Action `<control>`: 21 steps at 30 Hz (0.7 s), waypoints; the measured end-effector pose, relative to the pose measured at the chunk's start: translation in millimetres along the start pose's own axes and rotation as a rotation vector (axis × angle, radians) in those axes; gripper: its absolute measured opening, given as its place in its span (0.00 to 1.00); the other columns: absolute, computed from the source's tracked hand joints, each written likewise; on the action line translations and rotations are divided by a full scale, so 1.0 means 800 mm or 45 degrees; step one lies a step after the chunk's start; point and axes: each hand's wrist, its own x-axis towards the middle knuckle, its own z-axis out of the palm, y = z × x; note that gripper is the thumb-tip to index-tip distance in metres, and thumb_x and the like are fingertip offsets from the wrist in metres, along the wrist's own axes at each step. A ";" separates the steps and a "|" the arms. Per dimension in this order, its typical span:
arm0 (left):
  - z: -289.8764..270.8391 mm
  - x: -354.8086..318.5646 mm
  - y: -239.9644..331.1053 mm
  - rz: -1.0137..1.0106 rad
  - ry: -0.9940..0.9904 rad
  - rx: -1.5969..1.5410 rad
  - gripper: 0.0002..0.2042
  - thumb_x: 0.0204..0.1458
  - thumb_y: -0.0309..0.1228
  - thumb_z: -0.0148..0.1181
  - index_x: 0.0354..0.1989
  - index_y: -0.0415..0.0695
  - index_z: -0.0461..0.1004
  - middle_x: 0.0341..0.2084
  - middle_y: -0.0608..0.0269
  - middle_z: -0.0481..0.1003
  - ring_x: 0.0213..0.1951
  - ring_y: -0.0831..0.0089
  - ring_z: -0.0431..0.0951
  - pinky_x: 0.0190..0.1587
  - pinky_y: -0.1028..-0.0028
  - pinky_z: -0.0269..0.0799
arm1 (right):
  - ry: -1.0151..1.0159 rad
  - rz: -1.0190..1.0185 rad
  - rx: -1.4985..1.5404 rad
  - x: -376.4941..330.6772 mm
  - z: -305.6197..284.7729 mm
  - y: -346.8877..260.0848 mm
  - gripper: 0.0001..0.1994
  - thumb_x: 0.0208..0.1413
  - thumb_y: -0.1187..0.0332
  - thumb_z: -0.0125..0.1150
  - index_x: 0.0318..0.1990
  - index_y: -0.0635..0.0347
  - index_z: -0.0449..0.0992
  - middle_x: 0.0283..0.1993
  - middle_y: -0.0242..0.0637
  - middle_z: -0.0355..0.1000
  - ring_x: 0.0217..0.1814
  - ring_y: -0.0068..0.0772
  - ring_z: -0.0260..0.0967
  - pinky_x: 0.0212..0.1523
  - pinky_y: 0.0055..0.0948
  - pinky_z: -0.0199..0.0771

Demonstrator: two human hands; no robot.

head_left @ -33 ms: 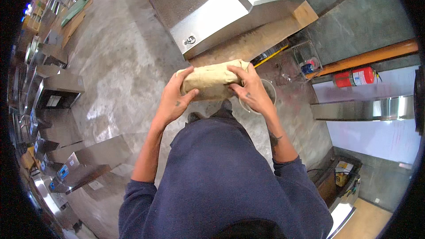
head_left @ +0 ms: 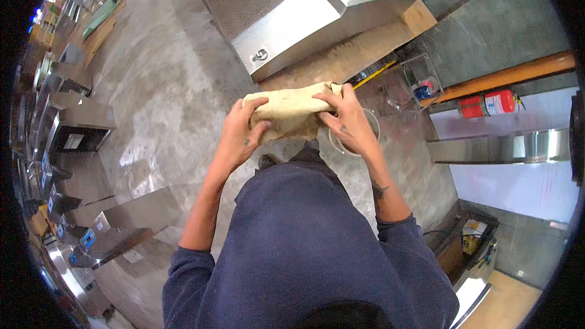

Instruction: The person wipes a large stainless steel metal surface with a cloth, repeatedly dipping the cloth into a bucket of liquid and continuing to wipe different areas of the surface. The person handles the cloth and the metal surface throughout the clip.

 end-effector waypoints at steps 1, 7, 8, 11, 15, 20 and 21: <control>-0.003 0.008 0.000 -0.018 -0.031 0.202 0.23 0.54 0.29 0.73 0.59 0.44 0.76 0.59 0.44 0.73 0.61 0.49 0.73 0.62 0.58 0.70 | 0.034 -0.054 -0.190 0.004 -0.010 0.000 0.21 0.50 0.69 0.75 0.54 0.53 0.82 0.59 0.51 0.64 0.64 0.56 0.66 0.65 0.46 0.68; -0.035 0.106 0.034 -0.200 -0.460 -0.556 0.19 0.60 0.43 0.71 0.45 0.40 0.76 0.42 0.64 0.77 0.46 0.76 0.76 0.50 0.70 0.73 | -0.215 0.237 0.623 0.044 -0.082 0.018 0.17 0.59 0.60 0.76 0.50 0.59 0.81 0.48 0.31 0.78 0.48 0.21 0.73 0.51 0.27 0.74; -0.025 0.118 0.039 -0.172 -0.437 -0.663 0.18 0.61 0.43 0.71 0.46 0.40 0.76 0.41 0.65 0.77 0.45 0.77 0.76 0.49 0.71 0.73 | -0.187 0.237 0.709 0.045 -0.090 0.025 0.18 0.60 0.60 0.76 0.51 0.59 0.80 0.48 0.29 0.78 0.47 0.19 0.73 0.50 0.26 0.74; 0.003 0.162 0.055 -0.096 -0.424 -0.882 0.17 0.62 0.39 0.70 0.50 0.42 0.74 0.39 0.66 0.77 0.44 0.78 0.76 0.47 0.73 0.73 | -0.184 0.163 0.903 0.046 -0.127 0.056 0.33 0.59 0.47 0.74 0.64 0.59 0.73 0.52 0.32 0.80 0.51 0.21 0.76 0.52 0.24 0.76; 0.024 0.250 0.103 0.232 -0.874 -0.550 0.15 0.63 0.36 0.68 0.50 0.42 0.74 0.40 0.65 0.77 0.44 0.75 0.76 0.48 0.70 0.73 | -0.579 0.161 1.502 0.055 -0.168 0.099 0.70 0.42 0.18 0.63 0.81 0.64 0.45 0.73 0.55 0.67 0.78 0.47 0.61 0.77 0.46 0.59; 0.128 0.375 0.180 0.304 -1.137 -0.076 0.19 0.61 0.36 0.69 0.54 0.38 0.72 0.43 0.53 0.82 0.47 0.61 0.82 0.51 0.63 0.76 | -0.280 0.143 1.450 0.080 -0.118 0.171 0.38 0.67 0.51 0.67 0.76 0.60 0.58 0.69 0.32 0.68 0.69 0.28 0.67 0.69 0.33 0.68; 0.150 0.392 0.183 0.334 -0.998 -0.009 0.19 0.61 0.36 0.69 0.54 0.38 0.73 0.43 0.52 0.82 0.47 0.61 0.83 0.52 0.62 0.77 | -0.226 0.351 1.550 0.089 -0.115 0.190 0.32 0.69 0.54 0.65 0.73 0.60 0.63 0.63 0.31 0.72 0.63 0.26 0.71 0.63 0.31 0.72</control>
